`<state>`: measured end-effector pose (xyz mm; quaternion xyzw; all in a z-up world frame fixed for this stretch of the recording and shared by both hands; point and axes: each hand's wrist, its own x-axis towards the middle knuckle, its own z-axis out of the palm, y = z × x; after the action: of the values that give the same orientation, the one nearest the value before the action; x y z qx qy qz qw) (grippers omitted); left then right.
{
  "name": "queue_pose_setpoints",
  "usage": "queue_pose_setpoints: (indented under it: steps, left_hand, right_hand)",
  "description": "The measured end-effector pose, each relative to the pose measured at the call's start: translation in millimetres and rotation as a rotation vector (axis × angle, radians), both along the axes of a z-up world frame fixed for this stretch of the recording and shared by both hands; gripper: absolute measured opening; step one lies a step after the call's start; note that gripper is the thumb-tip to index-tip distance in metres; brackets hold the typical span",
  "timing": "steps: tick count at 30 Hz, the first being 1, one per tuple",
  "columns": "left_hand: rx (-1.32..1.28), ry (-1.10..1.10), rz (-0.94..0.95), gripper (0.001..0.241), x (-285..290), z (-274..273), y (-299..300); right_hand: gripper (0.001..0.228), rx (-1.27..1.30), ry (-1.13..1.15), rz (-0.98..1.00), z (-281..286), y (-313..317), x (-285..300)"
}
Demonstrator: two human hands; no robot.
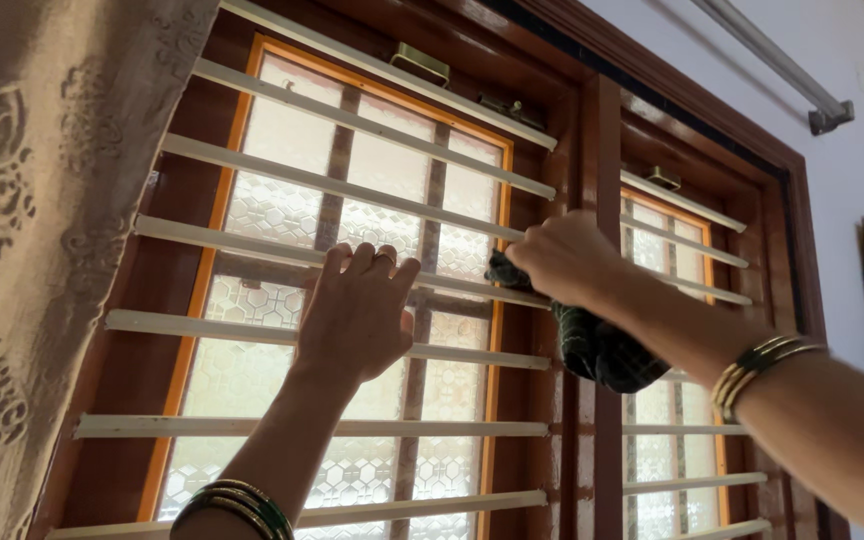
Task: The person wipes the wooden window frame and the horizontal metal bars of a security grille using a dark cloth. They hold the curtain aside with one hand while cleaning the frame and bars with the other, moving systematically across the window surface.
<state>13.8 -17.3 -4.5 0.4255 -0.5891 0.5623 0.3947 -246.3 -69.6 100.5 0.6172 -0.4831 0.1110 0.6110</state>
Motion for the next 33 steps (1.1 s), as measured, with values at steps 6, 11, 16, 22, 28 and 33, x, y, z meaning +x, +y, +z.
queue_pose_setpoints:
  steps: [6,11,16,22,28,33]
  left_hand:
    - [-0.03,-0.01,-0.002,0.052,0.7,-0.1,-2.7]
    - [-0.054,-0.017,0.021,0.061,1.8,1.6,-1.2]
    - [-0.02,0.0,0.03,0.053,0.9,-0.6,-3.1]
    - [-0.058,-0.037,0.059,0.057,2.3,-0.8,-1.8]
    - [-0.038,-0.008,0.026,0.055,1.4,-2.0,-2.6]
    - [-0.078,-0.01,-0.006,0.055,0.5,-3.0,-0.9]
  right_hand:
    - [0.011,0.216,-0.366,0.179,-7.2,12.2,1.5]
    - [0.022,0.207,-0.255,0.064,17.3,31.2,1.6]
    - [0.039,-0.07,-0.122,0.329,-11.1,7.8,-5.5]
    - [0.034,0.174,-0.493,0.267,-64.4,35.4,-22.6]
    - [0.04,0.152,-0.191,0.191,-111.4,23.6,-23.4]
    - [0.013,0.043,-0.194,0.15,-95.7,1.3,2.1]
